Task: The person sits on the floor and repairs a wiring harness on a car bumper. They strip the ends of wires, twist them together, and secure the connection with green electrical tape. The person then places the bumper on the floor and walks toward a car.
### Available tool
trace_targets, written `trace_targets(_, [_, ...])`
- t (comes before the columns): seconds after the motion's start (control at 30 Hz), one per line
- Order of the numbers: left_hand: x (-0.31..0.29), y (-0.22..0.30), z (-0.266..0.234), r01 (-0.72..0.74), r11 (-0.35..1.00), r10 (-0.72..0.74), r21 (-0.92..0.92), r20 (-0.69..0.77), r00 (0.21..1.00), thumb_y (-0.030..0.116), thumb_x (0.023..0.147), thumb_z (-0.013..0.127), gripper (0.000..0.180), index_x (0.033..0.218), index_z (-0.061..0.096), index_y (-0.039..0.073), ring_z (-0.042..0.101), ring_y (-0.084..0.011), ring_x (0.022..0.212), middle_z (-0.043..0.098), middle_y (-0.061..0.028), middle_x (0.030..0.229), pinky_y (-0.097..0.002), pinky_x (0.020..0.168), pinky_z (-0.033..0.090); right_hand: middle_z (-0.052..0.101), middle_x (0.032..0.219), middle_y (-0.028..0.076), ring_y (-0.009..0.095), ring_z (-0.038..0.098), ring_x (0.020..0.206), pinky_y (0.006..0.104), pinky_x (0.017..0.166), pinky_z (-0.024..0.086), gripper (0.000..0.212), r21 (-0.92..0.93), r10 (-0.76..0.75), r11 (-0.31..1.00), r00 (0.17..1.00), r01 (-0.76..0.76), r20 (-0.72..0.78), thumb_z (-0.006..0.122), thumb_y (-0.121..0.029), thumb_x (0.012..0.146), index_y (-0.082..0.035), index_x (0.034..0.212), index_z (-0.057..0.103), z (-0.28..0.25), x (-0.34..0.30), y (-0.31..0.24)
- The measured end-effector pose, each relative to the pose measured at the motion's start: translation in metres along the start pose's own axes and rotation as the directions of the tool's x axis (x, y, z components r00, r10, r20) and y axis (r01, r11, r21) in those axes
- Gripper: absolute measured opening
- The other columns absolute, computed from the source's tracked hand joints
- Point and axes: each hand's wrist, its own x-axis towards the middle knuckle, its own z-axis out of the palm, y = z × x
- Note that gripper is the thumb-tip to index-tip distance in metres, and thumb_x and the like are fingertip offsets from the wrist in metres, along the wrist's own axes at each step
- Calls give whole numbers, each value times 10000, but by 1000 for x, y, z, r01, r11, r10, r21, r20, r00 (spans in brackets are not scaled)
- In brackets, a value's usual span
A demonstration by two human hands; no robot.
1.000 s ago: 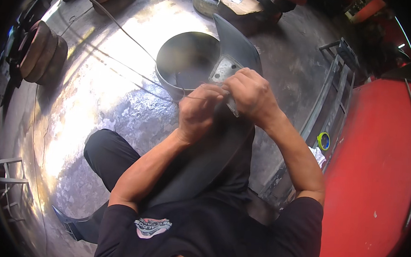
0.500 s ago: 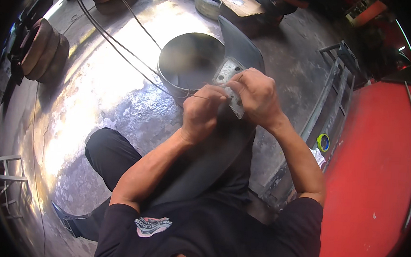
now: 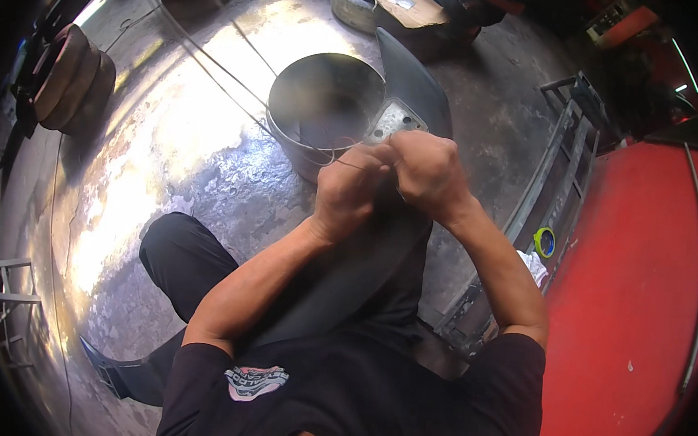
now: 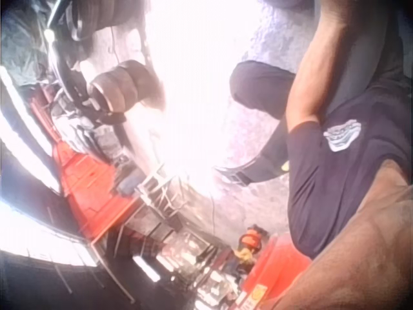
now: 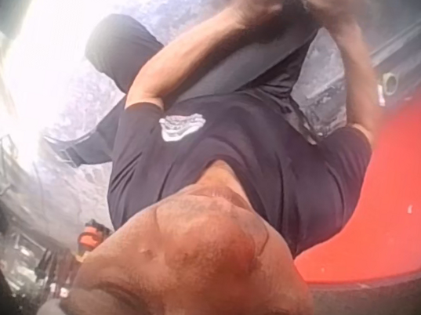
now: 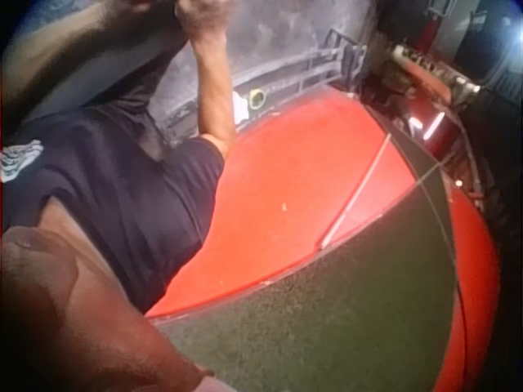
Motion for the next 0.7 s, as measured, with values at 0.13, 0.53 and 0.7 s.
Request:
trace_targets(0.13, [4, 3, 0, 6, 1000, -6, -14, 7, 1000, -161, 817, 688, 210, 963, 624, -24, 748, -374, 892, 707, -177, 939, -419, 759, 588, 688, 772, 195, 374, 700, 701, 407, 634, 542, 85, 34, 49, 998, 997, -47, -62, 722, -44, 919, 23, 867, 712, 0, 1, -4])
trace_targets(0.53, [7, 9, -1, 242, 966, -239, -90, 39, 970, -119, 915, 659, 138, 1007, 668, -17, 696, -215, 797, 718, -123, 923, -326, 762, 553, 691, 747, 112, 196, 662, 654, 315, 636, 512, 119, 345, 266, 914, 957, -212, -117, 720, -55, 969, 41, 900, 715, 7, -11, 7])
trace_targets(0.7, [9, 6, -2, 279, 951, -277, -132, 33, 960, -125, 906, 664, 143, 999, 668, -15, 702, -228, 785, 713, -136, 898, -318, 756, 553, 728, 869, 147, 258, 712, 778, 347, 722, 552, 62, 258, 169, 953, 985, -158, -20, 707, -5, 943, 49, 915, 719, -5, -1, -1])
